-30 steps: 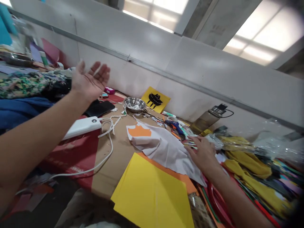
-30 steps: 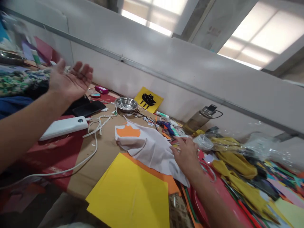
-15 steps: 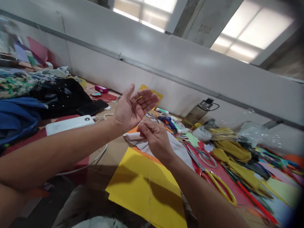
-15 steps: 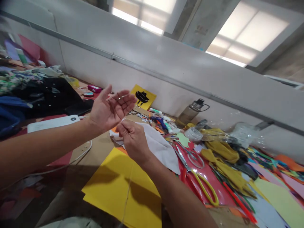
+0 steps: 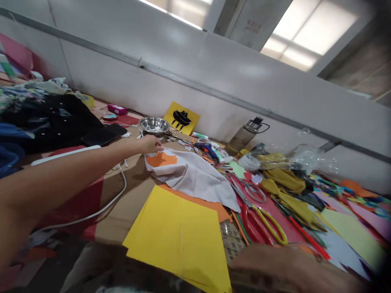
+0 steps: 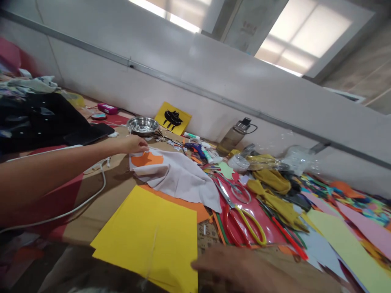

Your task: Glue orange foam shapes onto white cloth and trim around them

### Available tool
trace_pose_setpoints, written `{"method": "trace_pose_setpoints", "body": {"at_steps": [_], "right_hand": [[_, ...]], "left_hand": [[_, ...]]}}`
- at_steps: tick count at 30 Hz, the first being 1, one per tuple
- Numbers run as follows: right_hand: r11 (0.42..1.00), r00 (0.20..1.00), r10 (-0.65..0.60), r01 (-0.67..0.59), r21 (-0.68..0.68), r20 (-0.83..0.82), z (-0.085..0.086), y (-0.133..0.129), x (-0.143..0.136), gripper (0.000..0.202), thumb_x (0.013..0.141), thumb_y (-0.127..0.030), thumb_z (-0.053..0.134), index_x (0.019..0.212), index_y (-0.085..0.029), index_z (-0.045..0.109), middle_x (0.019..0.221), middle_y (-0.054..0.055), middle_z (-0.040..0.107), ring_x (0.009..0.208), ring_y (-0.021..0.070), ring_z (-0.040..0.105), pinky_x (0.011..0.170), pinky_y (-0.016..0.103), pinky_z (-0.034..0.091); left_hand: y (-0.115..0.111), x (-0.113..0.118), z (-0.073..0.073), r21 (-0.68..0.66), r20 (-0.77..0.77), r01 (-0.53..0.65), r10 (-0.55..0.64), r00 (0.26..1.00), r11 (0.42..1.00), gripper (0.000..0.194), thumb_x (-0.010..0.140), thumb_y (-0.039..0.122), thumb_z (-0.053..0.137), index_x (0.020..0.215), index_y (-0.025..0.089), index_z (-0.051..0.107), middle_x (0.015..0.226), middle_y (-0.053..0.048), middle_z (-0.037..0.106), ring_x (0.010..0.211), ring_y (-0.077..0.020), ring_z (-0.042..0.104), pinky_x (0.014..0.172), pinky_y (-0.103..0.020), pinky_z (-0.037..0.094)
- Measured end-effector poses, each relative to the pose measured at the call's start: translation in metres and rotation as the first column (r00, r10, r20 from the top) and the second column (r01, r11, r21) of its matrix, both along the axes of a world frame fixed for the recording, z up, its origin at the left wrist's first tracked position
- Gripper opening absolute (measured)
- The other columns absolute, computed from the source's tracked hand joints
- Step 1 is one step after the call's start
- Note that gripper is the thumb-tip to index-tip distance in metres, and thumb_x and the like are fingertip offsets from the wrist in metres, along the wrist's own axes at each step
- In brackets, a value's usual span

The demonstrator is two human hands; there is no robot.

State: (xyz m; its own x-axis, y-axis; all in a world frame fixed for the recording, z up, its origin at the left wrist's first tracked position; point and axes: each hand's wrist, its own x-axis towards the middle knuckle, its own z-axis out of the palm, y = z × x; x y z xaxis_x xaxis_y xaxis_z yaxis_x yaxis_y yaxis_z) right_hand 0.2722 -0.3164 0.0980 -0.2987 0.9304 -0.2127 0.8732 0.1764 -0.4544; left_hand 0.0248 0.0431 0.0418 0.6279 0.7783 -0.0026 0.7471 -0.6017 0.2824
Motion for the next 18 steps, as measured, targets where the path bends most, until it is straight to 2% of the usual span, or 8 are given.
{"method": "trace_pose_setpoints", "body": {"at_steps": [2, 4, 6, 10, 14, 18], "right_hand": [[0.983, 0.992, -0.125, 0.121, 0.138, 0.023, -0.008, 0.019, -0.009, 0.025, 0.087, -0.041, 0.057, 0.107, -0.035, 0.070, 0.105, 0.006, 0.073, 0.091, 0.0214, 0.069, 0.077, 0.031, 0.056], [0.939, 0.977, -0.211, 0.196, 0.281, 0.023, -0.022, 0.049, -0.023, 0.024, 0.089, -0.034, 0.054, 0.105, -0.026, 0.069, 0.105, 0.009, 0.071, 0.097, 0.0230, 0.066, 0.086, 0.036, 0.054], [0.927, 0.980, -0.196, 0.171, 0.335, 0.041, -0.040, 0.084, -0.035, 0.028, 0.089, -0.026, 0.055, 0.115, -0.021, 0.066, 0.115, 0.012, 0.065, 0.110, 0.0248, 0.059, 0.094, 0.039, 0.049], [0.936, 0.987, -0.109, 0.061, 0.348, 0.121, -0.070, 0.137, -0.045, 0.027, 0.089, -0.023, 0.056, 0.113, -0.018, 0.067, 0.111, 0.012, 0.063, 0.105, 0.0254, 0.057, 0.092, 0.039, 0.047], [0.942, 0.996, -0.073, 0.051, 0.330, 0.054, -0.071, 0.163, -0.041, 0.025, 0.088, -0.011, 0.045, 0.095, -0.016, 0.069, 0.097, 0.010, 0.065, 0.093, 0.0209, 0.058, 0.086, 0.033, 0.045], [0.906, 0.980, -0.180, 0.197, 0.374, -0.079, -0.058, 0.181, -0.025, 0.016, 0.083, -0.014, 0.045, 0.087, -0.018, 0.060, 0.093, 0.008, 0.064, 0.089, 0.0207, 0.057, 0.082, 0.035, 0.045]], "left_hand": [[-0.003, 0.011, -0.002, 0.002, -0.084, -0.010, 0.010, 0.996, 1.000, 0.042, 0.080, 0.049, 0.056, 0.101, 0.016, 0.074, 0.100, -0.012, 0.073, 0.084, -0.0227, 0.064, 0.067, -0.026, 0.042], [-0.006, 0.018, -0.005, 0.003, -0.109, -0.024, 0.024, 0.994, 1.000, 0.045, 0.073, 0.050, 0.063, 0.097, 0.014, 0.074, 0.097, -0.016, 0.072, 0.084, -0.0268, 0.065, 0.067, -0.028, 0.043], [-0.008, 0.022, -0.007, 0.004, -0.126, -0.033, 0.033, 0.991, 0.999, 0.042, 0.068, 0.049, 0.068, 0.091, 0.014, 0.074, 0.092, -0.016, 0.072, 0.082, -0.0281, 0.065, 0.067, -0.030, 0.043], [-0.006, 0.021, -0.009, -0.016, -0.118, -0.015, 0.013, 0.993, 1.000, 0.026, 0.068, 0.041, 0.070, 0.080, 0.018, 0.073, 0.083, -0.010, 0.073, 0.076, -0.0238, 0.064, 0.063, -0.027, 0.041], [-0.003, 0.016, -0.011, -0.041, -0.073, 0.013, -0.016, 0.997, 0.999, 0.022, 0.073, 0.038, 0.067, 0.081, 0.019, 0.071, 0.085, -0.007, 0.073, 0.076, -0.0208, 0.064, 0.062, -0.025, 0.040], [-0.002, 0.015, -0.011, -0.053, 0.000, -0.021, 0.021, 1.000, 0.998, 0.031, 0.083, 0.037, 0.057, 0.101, 0.015, 0.069, 0.099, -0.010, 0.073, 0.084, -0.0205, 0.065, 0.064, -0.024, 0.041]]}}
